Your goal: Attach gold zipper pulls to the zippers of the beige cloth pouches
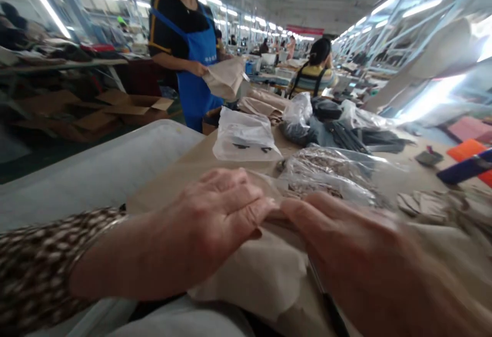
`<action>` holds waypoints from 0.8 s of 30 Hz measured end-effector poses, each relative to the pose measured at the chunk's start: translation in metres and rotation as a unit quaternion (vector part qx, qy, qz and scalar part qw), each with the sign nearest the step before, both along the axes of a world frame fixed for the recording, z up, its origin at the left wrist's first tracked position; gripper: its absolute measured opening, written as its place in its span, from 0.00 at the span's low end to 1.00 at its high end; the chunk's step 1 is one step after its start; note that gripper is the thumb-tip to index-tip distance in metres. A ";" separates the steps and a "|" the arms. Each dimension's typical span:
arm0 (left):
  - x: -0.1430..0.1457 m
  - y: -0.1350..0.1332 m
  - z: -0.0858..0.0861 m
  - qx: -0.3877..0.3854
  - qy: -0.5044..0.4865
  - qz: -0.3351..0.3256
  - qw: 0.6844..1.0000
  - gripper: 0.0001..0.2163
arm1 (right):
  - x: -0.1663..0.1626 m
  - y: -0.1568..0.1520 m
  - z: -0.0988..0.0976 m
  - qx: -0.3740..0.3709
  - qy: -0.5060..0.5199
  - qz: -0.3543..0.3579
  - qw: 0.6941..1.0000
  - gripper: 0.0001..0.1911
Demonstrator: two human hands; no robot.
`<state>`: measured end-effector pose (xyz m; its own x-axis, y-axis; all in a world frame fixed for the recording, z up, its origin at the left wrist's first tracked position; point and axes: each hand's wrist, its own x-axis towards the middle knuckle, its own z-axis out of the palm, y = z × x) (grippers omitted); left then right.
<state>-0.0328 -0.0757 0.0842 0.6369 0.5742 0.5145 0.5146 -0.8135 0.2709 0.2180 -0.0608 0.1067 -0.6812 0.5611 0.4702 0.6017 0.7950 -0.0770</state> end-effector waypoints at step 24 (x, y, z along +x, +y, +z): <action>-0.012 0.086 -0.135 -0.112 0.354 0.149 0.917 0.10 | -0.015 0.074 -0.186 -0.265 -0.219 -0.202 0.917 0.15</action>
